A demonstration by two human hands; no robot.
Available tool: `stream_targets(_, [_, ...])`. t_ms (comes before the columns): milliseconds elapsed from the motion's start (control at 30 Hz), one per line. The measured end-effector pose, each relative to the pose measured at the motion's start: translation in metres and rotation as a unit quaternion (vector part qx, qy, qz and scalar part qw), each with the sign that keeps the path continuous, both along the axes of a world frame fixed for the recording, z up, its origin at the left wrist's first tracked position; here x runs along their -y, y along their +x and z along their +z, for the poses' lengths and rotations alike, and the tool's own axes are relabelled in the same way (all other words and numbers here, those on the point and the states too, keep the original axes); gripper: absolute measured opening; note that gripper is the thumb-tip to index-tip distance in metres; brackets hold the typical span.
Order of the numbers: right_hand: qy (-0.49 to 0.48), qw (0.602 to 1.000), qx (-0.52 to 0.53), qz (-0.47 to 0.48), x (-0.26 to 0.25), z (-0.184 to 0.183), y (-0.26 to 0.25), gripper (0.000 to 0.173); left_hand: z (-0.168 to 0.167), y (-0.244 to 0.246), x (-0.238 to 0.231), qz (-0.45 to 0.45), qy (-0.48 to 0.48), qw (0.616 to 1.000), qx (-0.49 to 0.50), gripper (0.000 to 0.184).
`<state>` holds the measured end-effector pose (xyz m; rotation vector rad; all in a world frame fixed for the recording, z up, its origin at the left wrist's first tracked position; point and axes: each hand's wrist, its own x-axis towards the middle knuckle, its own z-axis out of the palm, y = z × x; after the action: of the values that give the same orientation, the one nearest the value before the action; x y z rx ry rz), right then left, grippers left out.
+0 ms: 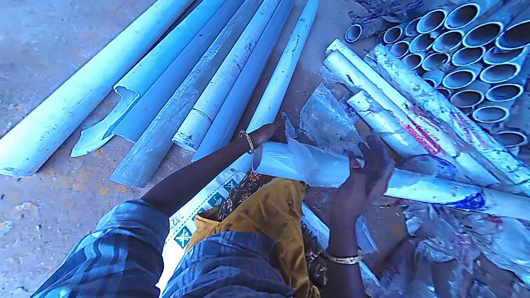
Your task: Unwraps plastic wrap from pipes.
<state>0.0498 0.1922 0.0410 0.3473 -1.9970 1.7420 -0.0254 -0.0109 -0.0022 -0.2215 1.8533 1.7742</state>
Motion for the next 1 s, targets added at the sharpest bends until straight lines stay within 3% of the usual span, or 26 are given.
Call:
stream_targets(67, [0.148, 0.980, -0.106, 0.083, 0.014, 0.001, 0.007, 0.035, 0.000, 0.003, 0.002, -0.004, 0.025, 1.000, -0.001, 0.091])
stream_targets(133, [0.320, 0.927, -0.125, 0.153, 0.035, -0.004, 0.010, 0.030, -0.002, 0.002, 0.004, -0.005, 0.042, 0.999, 0.004, 0.094])
stream_targets(200, [0.462, 0.868, -0.109, 0.148, 0.047, -0.013, 0.006, 0.032, -0.002, 0.003, 0.003, -0.001, 0.058, 0.998, -0.005, 0.089])
stream_targets(233, [0.488, 0.858, -0.089, 0.134, 0.048, -0.017, 0.002, 0.028, -0.002, 0.004, 0.002, -0.013, 0.075, 0.997, -0.009, 0.090])
stream_targets(300, [0.471, 0.871, -0.044, 0.130, 0.045, -0.022, -0.006, 0.018, 0.002, 0.008, 0.005, -0.037, 0.092, 0.995, -0.021, 0.094])
stream_targets(400, [0.396, 0.908, -0.022, 0.136, 0.042, -0.030, -0.005, 0.016, 0.014, 0.019, 0.005, -0.040, 0.043, 0.997, -0.057, 0.093])
stream_targets(500, [0.264, 0.959, 0.007, 0.099, 0.041, -0.038, -0.005, 0.015, 0.015, 0.020, 0.005, -0.034, 0.034, 0.997, -0.059, 0.090])
stream_targets(567, [0.119, 0.991, 0.043, 0.051, 0.043, -0.041, -0.007, 0.008, 0.015, 0.018, 0.006, -0.030, 0.032, 0.998, -0.055, 0.088])
stream_targets(667, [-0.103, 0.984, 0.137, -0.045, 0.047, -0.034, -0.009, 0.023, 0.013, 0.016, 0.005, -0.041, 0.031, 0.997, -0.062, 0.089])
stream_targets(733, [-0.150, 0.973, 0.157, -0.076, 0.050, -0.031, -0.006, 0.026, 0.011, 0.018, 0.007, -0.058, 0.017, 0.995, -0.084, 0.090])
stream_targets(800, [-0.120, 0.979, 0.143, -0.079, 0.047, -0.032, -0.002, 0.024, 0.004, 0.019, 0.005, -0.056, 0.017, 0.994, -0.094, 0.089])
stream_targets(900, [0.035, 0.995, 0.073, -0.055, 0.036, -0.027, 0.004, 0.009, -0.005, 0.019, 0.004, -0.049, 0.024, 0.994, -0.096, 0.090])
stream_targets(933, [0.085, 0.994, 0.060, -0.045, 0.032, -0.022, 0.007, 0.012, -0.005, 0.019, 0.004, -0.050, 0.022, 0.994, -0.095, 0.090])
stream_targets(1000, [0.215, 0.974, 0.062, -0.044, 0.027, -0.015, 0.018, 0.042, -0.005, 0.022, 0.003, -0.055, 0.016, 0.993, -0.103, 0.089])
